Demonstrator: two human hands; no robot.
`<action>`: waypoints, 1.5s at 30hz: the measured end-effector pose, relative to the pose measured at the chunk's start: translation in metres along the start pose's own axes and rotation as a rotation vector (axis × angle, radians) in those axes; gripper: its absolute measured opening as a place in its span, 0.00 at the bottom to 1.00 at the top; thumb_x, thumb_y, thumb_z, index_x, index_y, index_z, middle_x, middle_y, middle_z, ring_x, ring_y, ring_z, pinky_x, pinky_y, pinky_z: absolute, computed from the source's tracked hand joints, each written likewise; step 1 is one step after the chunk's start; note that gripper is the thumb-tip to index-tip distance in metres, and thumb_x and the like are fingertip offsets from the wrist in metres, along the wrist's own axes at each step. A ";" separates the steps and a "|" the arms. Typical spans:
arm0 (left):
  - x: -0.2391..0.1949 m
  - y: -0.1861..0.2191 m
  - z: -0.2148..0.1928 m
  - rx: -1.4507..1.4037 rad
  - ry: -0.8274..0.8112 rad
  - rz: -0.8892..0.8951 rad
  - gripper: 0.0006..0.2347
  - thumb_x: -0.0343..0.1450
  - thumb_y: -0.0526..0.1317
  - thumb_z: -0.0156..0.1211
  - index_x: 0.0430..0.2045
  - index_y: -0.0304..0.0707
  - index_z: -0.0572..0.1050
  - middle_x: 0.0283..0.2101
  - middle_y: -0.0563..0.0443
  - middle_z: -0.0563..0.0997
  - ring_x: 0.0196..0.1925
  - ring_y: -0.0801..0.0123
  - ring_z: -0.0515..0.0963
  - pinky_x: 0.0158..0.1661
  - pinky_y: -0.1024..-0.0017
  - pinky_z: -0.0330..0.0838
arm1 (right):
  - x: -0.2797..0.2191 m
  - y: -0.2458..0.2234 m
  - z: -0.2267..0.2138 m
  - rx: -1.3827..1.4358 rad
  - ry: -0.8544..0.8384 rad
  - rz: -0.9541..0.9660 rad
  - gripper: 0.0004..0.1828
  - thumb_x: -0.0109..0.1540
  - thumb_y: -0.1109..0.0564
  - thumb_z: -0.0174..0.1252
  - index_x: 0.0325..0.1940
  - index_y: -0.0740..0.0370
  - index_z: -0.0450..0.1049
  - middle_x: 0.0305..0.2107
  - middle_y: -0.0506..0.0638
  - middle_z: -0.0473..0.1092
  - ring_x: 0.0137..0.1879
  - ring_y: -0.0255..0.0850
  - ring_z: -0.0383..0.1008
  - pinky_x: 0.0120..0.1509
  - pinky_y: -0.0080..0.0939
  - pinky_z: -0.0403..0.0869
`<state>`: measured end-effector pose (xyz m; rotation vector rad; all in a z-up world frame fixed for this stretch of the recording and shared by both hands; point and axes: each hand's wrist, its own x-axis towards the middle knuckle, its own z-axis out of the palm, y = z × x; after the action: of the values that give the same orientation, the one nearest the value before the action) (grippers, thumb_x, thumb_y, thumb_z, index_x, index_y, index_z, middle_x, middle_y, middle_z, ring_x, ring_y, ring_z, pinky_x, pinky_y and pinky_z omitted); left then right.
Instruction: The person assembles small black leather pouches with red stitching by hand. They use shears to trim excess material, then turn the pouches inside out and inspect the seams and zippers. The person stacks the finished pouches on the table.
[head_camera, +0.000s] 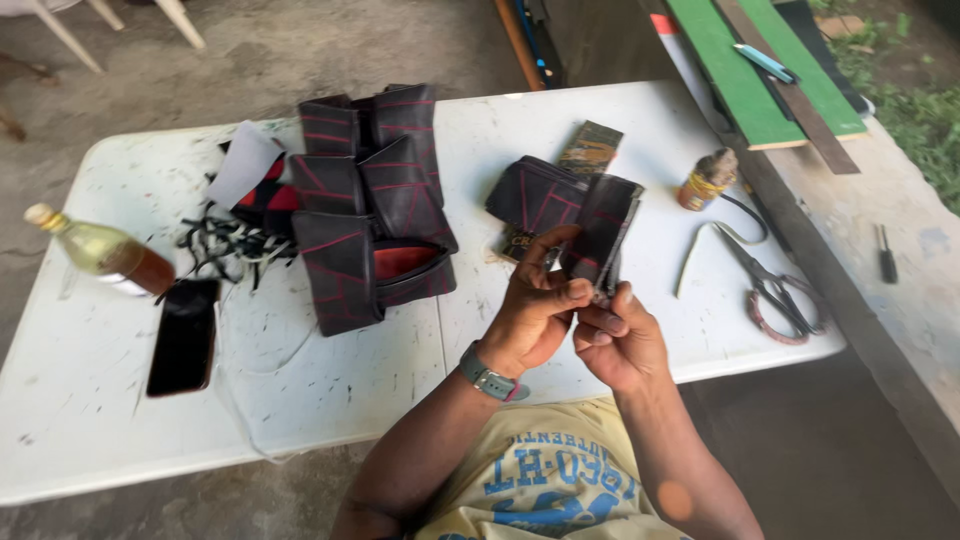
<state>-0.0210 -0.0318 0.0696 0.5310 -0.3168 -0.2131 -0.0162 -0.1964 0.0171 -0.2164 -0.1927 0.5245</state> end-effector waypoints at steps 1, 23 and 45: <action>0.000 -0.001 -0.003 -0.019 0.012 0.011 0.34 0.68 0.28 0.73 0.69 0.37 0.61 0.37 0.51 0.82 0.39 0.73 0.81 0.45 0.73 0.77 | 0.003 0.000 -0.002 0.047 0.019 0.030 0.16 0.67 0.51 0.66 0.47 0.67 0.73 0.36 0.46 0.74 0.31 0.25 0.69 0.36 0.27 0.69; -0.001 -0.013 -0.008 0.024 0.233 -0.039 0.26 0.70 0.34 0.68 0.62 0.38 0.65 0.38 0.54 0.81 0.38 0.75 0.80 0.38 0.77 0.76 | 0.003 0.003 -0.008 0.105 0.235 0.072 0.20 0.69 0.44 0.59 0.43 0.67 0.75 0.33 0.48 0.77 0.29 0.25 0.70 0.33 0.27 0.72; -0.025 0.027 -0.010 0.343 0.353 -0.207 0.15 0.70 0.37 0.68 0.50 0.36 0.74 0.39 0.53 0.81 0.37 0.78 0.78 0.24 0.79 0.68 | -0.004 -0.035 0.078 -2.167 0.001 -0.645 0.13 0.57 0.61 0.72 0.43 0.59 0.77 0.38 0.51 0.76 0.43 0.44 0.78 0.45 0.40 0.76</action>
<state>-0.0376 0.0027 0.0693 0.9276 0.0503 -0.2616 -0.0211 -0.2157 0.0998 -2.1671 -0.7436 -0.5584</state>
